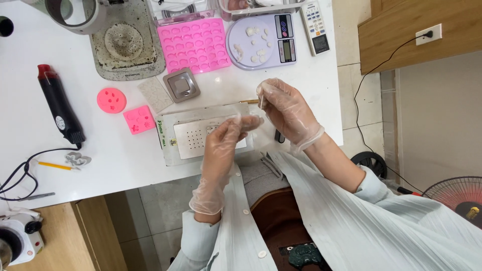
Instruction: Refining wax components and applying liquid wax for decoration.
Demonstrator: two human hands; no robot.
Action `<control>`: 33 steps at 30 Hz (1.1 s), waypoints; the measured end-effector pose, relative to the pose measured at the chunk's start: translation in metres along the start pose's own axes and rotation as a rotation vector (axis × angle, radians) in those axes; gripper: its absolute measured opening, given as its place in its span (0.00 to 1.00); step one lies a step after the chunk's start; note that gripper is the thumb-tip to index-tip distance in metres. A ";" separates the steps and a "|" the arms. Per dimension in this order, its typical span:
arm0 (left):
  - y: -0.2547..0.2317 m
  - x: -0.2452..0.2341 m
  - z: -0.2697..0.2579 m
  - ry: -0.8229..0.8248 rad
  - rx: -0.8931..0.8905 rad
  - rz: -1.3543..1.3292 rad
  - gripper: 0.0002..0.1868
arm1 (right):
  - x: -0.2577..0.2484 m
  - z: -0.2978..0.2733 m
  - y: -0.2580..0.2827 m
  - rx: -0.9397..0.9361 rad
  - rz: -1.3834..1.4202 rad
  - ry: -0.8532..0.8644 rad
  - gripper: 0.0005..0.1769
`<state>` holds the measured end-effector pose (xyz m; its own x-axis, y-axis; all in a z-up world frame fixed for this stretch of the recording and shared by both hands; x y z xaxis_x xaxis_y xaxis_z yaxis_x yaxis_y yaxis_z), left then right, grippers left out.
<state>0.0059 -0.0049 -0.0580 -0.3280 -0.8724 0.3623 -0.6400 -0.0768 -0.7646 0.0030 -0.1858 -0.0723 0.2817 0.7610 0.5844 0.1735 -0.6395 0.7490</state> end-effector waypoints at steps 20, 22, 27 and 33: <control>0.008 0.024 0.009 0.203 -0.131 -0.333 0.09 | 0.004 -0.017 0.001 -0.013 -0.050 0.028 0.07; 0.010 0.025 0.011 0.202 -0.140 -0.327 0.08 | 0.007 -0.017 0.006 -0.040 -0.098 0.050 0.06; -0.001 0.024 0.003 0.187 -0.089 -0.165 0.08 | 0.008 -0.019 0.012 -0.066 -0.159 0.001 0.03; 0.008 -0.001 -0.008 -0.019 0.061 0.030 0.11 | -0.001 -0.011 0.028 -0.175 -0.217 -0.084 0.06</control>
<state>-0.0043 -0.0006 -0.0601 -0.3323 -0.8839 0.3291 -0.5863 -0.0798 -0.8062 -0.0031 -0.2031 -0.0486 0.3339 0.8616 0.3822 0.0744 -0.4283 0.9005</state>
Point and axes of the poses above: each hand's wrist, its own z-axis towards the middle knuckle, its own x-axis out of the palm, y = z × x, the point moved 5 cm from there along z, towards the middle knuckle, and after that the axes turned 6 degrees about -x, right-handed, at the moved point
